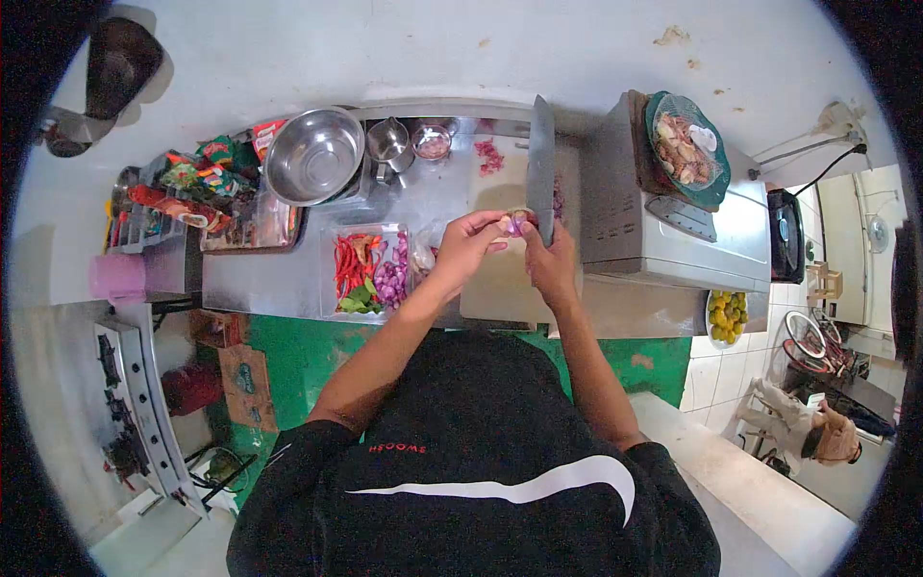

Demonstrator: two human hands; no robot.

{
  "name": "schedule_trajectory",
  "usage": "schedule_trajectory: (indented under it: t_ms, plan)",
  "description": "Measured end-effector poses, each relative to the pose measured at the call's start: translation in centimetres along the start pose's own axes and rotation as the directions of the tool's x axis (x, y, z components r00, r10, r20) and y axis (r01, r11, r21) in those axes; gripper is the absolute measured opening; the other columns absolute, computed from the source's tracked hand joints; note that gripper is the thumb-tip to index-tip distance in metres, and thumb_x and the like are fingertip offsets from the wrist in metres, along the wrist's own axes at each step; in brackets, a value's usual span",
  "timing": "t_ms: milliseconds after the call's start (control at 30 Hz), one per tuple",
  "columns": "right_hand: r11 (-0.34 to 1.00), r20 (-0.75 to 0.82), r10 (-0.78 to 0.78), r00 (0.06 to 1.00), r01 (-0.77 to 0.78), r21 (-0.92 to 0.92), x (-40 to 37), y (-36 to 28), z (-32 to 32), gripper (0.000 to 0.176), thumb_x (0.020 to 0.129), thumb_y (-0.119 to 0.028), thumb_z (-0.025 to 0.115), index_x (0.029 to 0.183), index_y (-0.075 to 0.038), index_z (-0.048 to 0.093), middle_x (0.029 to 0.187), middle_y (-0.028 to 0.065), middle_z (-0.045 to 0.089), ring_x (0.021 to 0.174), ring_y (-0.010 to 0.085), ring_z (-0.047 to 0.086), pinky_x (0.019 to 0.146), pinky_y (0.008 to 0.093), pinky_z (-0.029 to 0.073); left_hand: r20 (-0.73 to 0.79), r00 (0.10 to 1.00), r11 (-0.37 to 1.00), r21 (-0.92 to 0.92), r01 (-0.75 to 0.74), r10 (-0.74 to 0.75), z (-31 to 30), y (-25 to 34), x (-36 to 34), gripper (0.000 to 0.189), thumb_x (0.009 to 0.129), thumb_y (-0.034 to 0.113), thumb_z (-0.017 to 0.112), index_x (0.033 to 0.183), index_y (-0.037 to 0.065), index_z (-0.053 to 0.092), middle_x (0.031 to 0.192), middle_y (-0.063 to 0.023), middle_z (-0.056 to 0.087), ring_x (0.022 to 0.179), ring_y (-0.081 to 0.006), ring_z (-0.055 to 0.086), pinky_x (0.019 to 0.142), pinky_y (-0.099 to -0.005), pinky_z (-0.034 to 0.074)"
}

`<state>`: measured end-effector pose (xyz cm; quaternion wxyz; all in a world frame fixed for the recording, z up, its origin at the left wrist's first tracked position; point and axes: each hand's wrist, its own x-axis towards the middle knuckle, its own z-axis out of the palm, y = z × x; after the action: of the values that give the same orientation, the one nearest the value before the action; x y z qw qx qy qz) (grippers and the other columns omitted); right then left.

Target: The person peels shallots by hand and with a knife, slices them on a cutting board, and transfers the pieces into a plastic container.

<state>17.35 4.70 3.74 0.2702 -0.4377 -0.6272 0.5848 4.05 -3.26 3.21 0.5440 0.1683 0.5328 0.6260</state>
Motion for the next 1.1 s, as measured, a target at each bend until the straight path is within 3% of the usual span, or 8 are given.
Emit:
schedule_trajectory:
  t_ms: [500,533,633,700,800,900,967,1100]
  plan:
    - [1.000,-0.096,0.000,0.995,0.001,0.018,-0.8,-0.1,3.7,0.025,0.089,-0.017,0.066,0.106,0.000,0.066,0.093,0.0109,0.070,0.085,0.0166,0.064,0.077,0.0317,0.049,0.094,0.993,0.996,-0.049,-0.072,0.076,-3.3,-1.1,0.9,0.027,0.095,0.010,0.054,0.121,0.001,0.055,0.113,-0.0060,0.063,0.101,-0.0141,0.061,0.082,-0.0285,0.051]
    - [0.998,-0.088,0.009,0.996,-0.015,-0.067,-0.7,0.1,3.6,0.026,0.088,-0.017,0.067,0.107,0.001,0.065,0.094,0.0112,0.070,0.086,0.0173,0.065,0.078,0.0318,0.050,0.100,0.992,0.996,-0.049,-0.067,0.072,-3.5,-1.1,1.0,0.027,0.095,0.010,0.054,0.121,0.001,0.055,0.113,-0.0060,0.063,0.101,-0.0141,0.061,0.082,-0.0285,0.051]
    - [0.990,-0.101,0.019,0.995,-0.033,-0.139,-0.7,0.0,3.9,0.028,0.087,-0.018,0.069,0.107,0.001,0.064,0.096,0.0113,0.070,0.088,0.0181,0.066,0.078,0.0317,0.050,0.109,0.993,0.998,-0.051,-0.029,0.035,-3.5,-0.5,1.0,0.023,0.093,0.012,0.060,0.114,0.005,0.060,0.107,-0.0048,0.066,0.097,-0.0124,0.062,0.083,-0.0273,0.051]
    - [0.992,-0.125,0.019,0.992,-0.035,-0.125,-0.8,0.0,4.0,0.029,0.086,-0.018,0.070,0.107,0.000,0.064,0.096,0.0112,0.070,0.088,0.0183,0.066,0.077,0.0314,0.051,0.113,0.991,0.991,0.103,-0.090,0.078,-3.2,-0.2,0.9,0.024,0.089,0.010,0.065,0.112,0.003,0.061,0.104,-0.0040,0.067,0.095,-0.0116,0.062,0.082,-0.0271,0.051]
    - [0.997,-0.167,0.032,0.985,-0.043,-0.063,-0.9,0.2,4.2,0.029,0.085,-0.017,0.072,0.108,-0.001,0.064,0.096,0.0109,0.070,0.089,0.0178,0.066,0.074,0.0307,0.051,0.160,0.987,0.999,-0.015,-0.031,0.033,-3.6,-0.8,1.7,0.025,0.086,0.011,0.069,0.108,0.002,0.063,0.101,-0.0039,0.068,0.094,-0.0115,0.062,0.082,-0.0269,0.051]
    - [0.999,-0.177,0.039,0.984,-0.042,-0.011,-1.1,0.0,4.0,0.028,0.085,-0.015,0.072,0.107,-0.001,0.065,0.094,0.0088,0.070,0.078,0.0134,0.064,0.065,0.0272,0.050,0.180,0.981,0.994,-0.069,0.086,-0.073,-4.0,-0.6,2.1,0.025,0.086,0.010,0.069,0.108,0.000,0.064,0.102,-0.0048,0.068,0.093,-0.0122,0.063,0.084,-0.0270,0.051]
    - [0.986,-0.108,0.161,0.981,-0.164,-0.012,-1.5,-1.4,3.6,0.026,0.086,-0.015,0.071,0.107,0.000,0.065,0.090,0.0060,0.069,0.067,0.0082,0.058,0.056,0.0241,0.046,0.195,0.977,0.994,-0.049,0.098,-0.087,-4.2,-0.4,2.3,0.026,0.085,0.010,0.070,0.108,-0.001,0.065,0.100,-0.0057,0.068,0.091,-0.0123,0.063,0.083,-0.0266,0.052]
    - [0.987,-0.158,0.099,0.983,-0.077,0.138,-1.4,0.3,3.9,0.026,0.086,-0.016,0.071,0.105,0.000,0.065,0.086,0.0040,0.068,0.060,0.0050,0.052,0.049,0.0227,0.041,0.244,0.966,0.993,-0.052,0.107,-0.091,-3.8,0.8,2.2,0.027,0.085,0.011,0.071,0.108,-0.003,0.066,0.099,-0.0076,0.069,0.090,-0.0132,0.064,0.083,-0.0257,0.052]
